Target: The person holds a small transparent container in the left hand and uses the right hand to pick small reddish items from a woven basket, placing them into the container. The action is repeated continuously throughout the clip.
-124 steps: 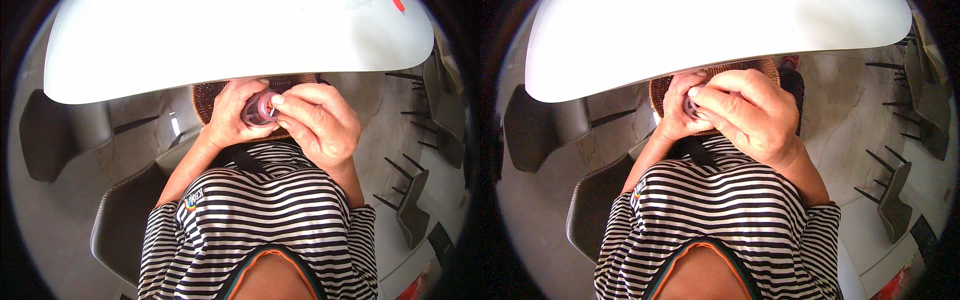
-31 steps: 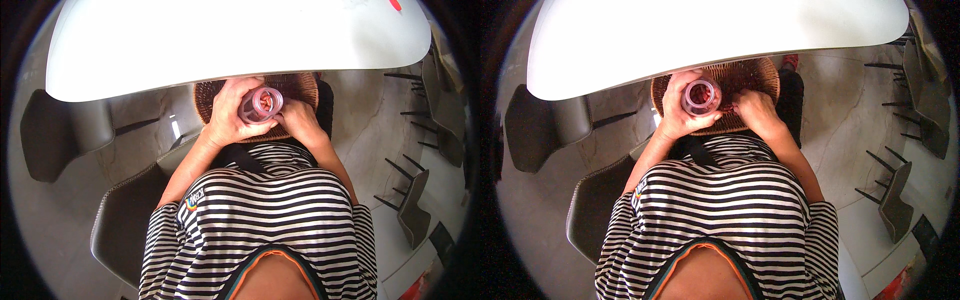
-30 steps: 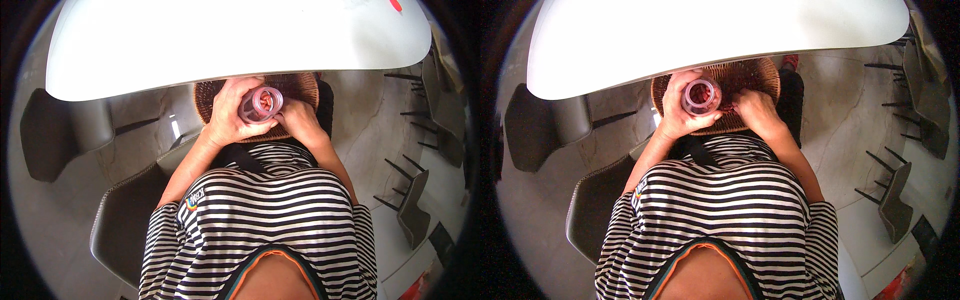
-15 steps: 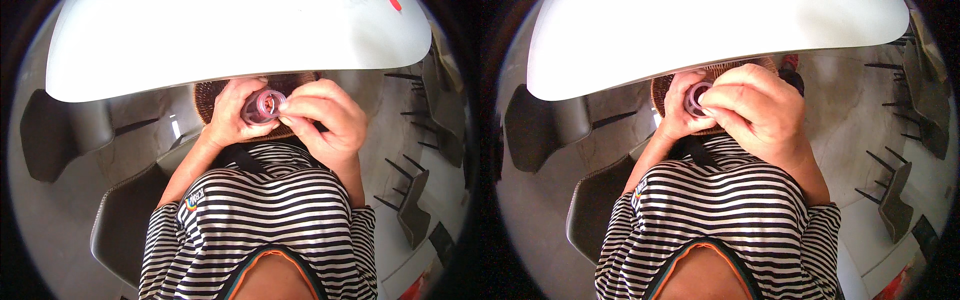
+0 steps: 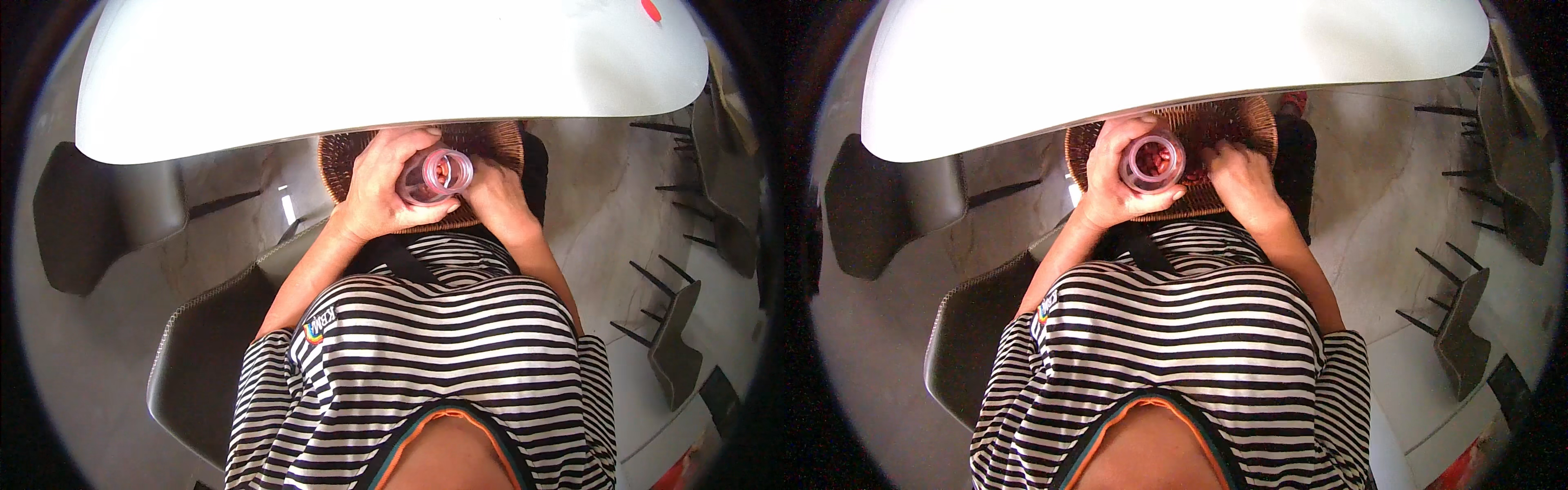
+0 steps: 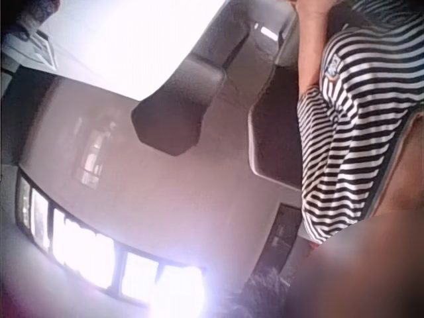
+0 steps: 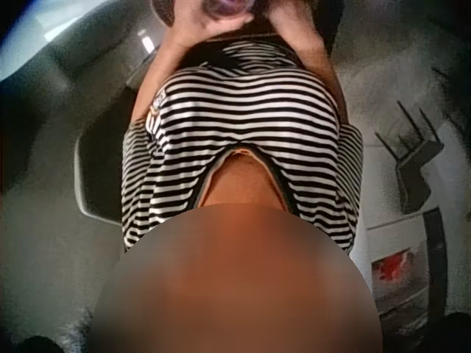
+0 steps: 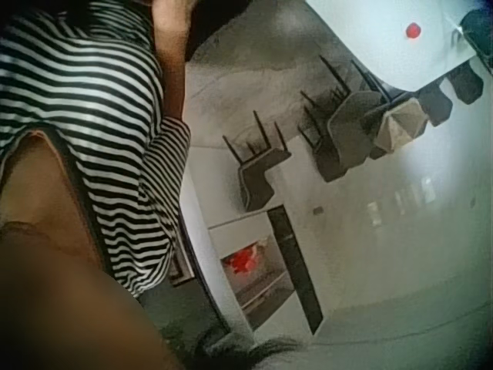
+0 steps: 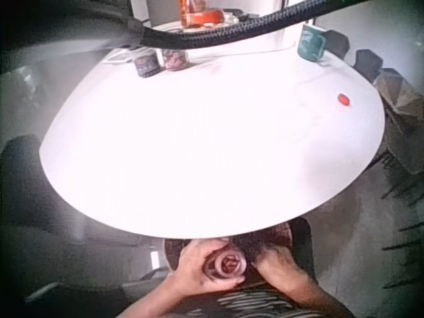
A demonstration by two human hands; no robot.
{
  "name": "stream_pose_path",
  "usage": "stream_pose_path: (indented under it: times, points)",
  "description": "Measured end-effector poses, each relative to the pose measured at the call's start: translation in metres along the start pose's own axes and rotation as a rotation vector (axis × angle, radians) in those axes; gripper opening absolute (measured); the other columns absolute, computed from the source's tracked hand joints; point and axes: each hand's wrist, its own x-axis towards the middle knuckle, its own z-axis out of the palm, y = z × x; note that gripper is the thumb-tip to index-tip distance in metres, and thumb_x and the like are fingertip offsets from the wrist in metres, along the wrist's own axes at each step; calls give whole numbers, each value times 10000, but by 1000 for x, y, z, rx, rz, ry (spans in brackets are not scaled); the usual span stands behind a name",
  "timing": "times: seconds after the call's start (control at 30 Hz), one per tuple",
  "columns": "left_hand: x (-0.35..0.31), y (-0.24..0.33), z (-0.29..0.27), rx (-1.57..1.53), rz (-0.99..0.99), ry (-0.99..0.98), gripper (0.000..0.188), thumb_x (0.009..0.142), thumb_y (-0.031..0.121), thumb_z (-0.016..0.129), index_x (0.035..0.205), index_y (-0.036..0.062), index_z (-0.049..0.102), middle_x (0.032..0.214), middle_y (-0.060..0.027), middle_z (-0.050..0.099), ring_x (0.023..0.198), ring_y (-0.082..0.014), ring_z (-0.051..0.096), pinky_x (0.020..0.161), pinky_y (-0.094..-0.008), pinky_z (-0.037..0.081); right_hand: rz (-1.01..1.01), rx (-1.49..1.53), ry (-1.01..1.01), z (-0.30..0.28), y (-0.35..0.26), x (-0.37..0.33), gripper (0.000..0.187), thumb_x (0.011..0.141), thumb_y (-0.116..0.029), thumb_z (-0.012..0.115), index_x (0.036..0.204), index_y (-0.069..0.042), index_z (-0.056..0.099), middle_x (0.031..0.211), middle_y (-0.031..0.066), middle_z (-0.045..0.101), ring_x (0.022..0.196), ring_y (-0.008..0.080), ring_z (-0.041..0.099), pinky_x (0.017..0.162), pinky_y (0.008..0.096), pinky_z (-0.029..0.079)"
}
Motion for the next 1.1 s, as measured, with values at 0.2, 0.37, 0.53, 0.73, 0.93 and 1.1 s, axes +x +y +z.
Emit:
stream_pose_path:
  times: [0.2, 0.37, 0.53, 0.73, 0.93, 1.1]
  points:
    - [0, 2, 0, 9, -11, 9, 766, 605, 318, 897, 1206, 42, 510, 1067, -129, 643, 990, -299, 609, 884, -400, 482, -19, 108, 10, -1, 1, 3, 146, 780, -156, 640, 865, -38, 647, 808, 146, 622, 772, 332, 645, 664, 438, 529]
    - [1, 0, 1, -9, -2, -2, 773, 603, 316, 898, 1212, 43, 507, 1078, -131, 638, 997, -301, 606, 882, -402, 484, -20, 153, -55, 5, -5, 4, 128, 778, -156, 643, 837, -44, 660, 812, 148, 633, 752, 329, 649, 646, 447, 531]
    - [0, 1, -2, 5, -32, -15, 778, 604, 323, 901, 1214, 44, 507, 1095, -128, 626, 1010, -282, 598, 891, -387, 477, -5, 182, 22, 1, 0, 4, 99, 763, -147, 667, 805, -58, 662, 793, 130, 631, 734, 322, 649, 637, 430, 535]
    - [2, 2, -2, 22, -26, 18, 775, 590, 321, 903, 1205, 49, 517, 1096, -123, 624, 998, -284, 606, 867, -386, 491, 97, 518, 330, -94, -23, 12, 168, 748, 6, 730, 911, -18, 700, 784, 72, 654, 643, 160, 615, 563, 277, 473]
    - [5, 4, -1, 23, -11, 22, 751, 566, 286, 908, 1177, 64, 532, 1098, -123, 627, 959, -304, 629, 812, -386, 526, -222, 543, 503, -134, -57, 35, 216, 706, -2, 763, 908, -25, 690, 791, 95, 650, 678, 215, 644, 585, 293, 519]
    - [5, 5, -1, 14, -14, 38, 755, 566, 284, 910, 1181, 65, 531, 1114, -122, 623, 967, -298, 629, 814, -381, 529, -152, 565, 548, -129, -58, 29, 265, 697, 58, 773, 937, -4, 679, 819, 82, 655, 633, 121, 592, 538, 225, 459]
